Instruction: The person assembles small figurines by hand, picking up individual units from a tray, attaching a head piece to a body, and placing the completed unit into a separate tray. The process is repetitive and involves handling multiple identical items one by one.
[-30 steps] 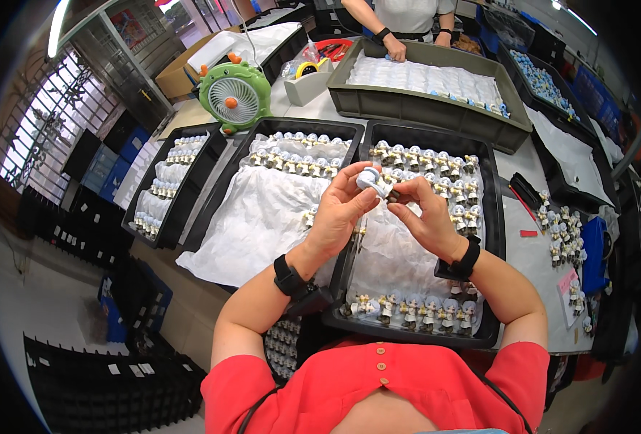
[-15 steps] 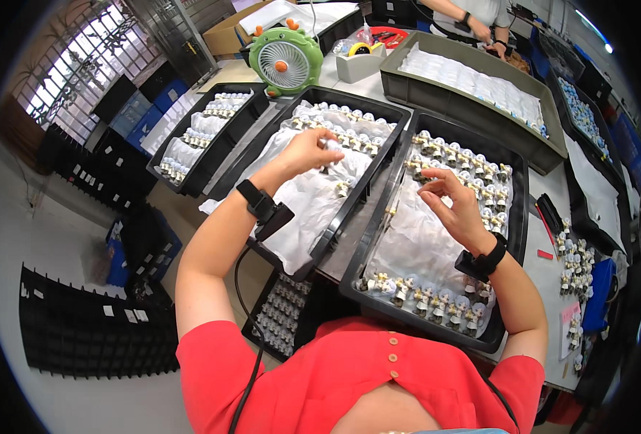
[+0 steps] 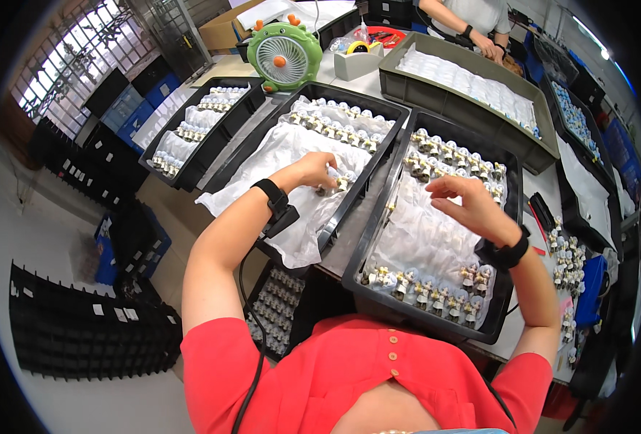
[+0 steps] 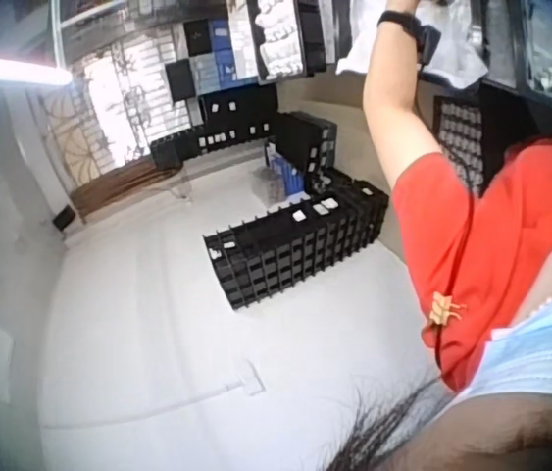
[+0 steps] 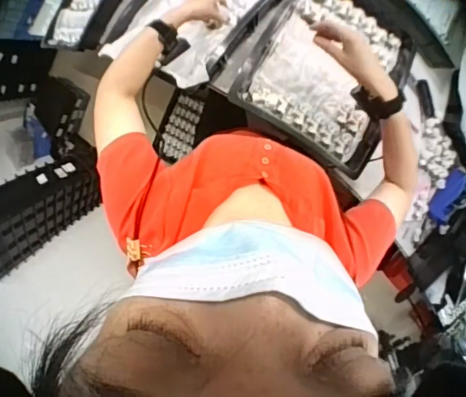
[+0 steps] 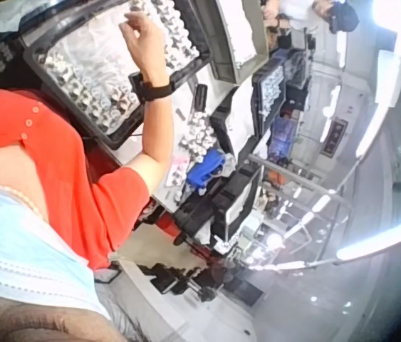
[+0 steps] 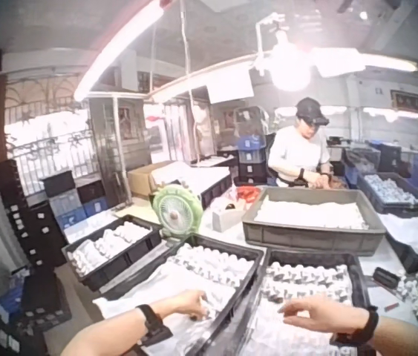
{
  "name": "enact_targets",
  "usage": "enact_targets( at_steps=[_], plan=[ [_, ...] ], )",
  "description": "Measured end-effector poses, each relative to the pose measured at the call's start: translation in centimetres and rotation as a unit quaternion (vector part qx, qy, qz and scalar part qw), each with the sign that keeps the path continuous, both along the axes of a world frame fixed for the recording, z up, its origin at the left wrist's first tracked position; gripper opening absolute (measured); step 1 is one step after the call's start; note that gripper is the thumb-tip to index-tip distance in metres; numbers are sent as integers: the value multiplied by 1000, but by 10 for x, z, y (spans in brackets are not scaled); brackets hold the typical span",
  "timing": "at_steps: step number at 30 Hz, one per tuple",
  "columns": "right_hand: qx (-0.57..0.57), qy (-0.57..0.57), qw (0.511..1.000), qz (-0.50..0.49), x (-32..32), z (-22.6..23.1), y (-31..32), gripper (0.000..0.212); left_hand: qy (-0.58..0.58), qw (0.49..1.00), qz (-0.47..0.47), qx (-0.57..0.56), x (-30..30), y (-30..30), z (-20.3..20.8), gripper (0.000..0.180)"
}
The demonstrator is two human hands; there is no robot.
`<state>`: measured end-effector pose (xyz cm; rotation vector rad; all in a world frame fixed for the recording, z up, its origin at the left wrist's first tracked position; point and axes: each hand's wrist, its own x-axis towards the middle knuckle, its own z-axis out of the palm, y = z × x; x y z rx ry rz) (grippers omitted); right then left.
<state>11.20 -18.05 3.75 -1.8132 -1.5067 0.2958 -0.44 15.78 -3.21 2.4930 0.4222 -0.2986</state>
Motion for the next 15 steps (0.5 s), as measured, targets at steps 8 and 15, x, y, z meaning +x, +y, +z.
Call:
enact_targets(
  at_steps=[8,15],
  plan=[
    [-130,-68,989,-35,6,39,-48,24,-64,990,-76,100,-3,5,-8,43],
    [-165,-41,982,-79,-1,33,-68,26,-61,989,-129,38,-6,3,-2,47]
  ],
)
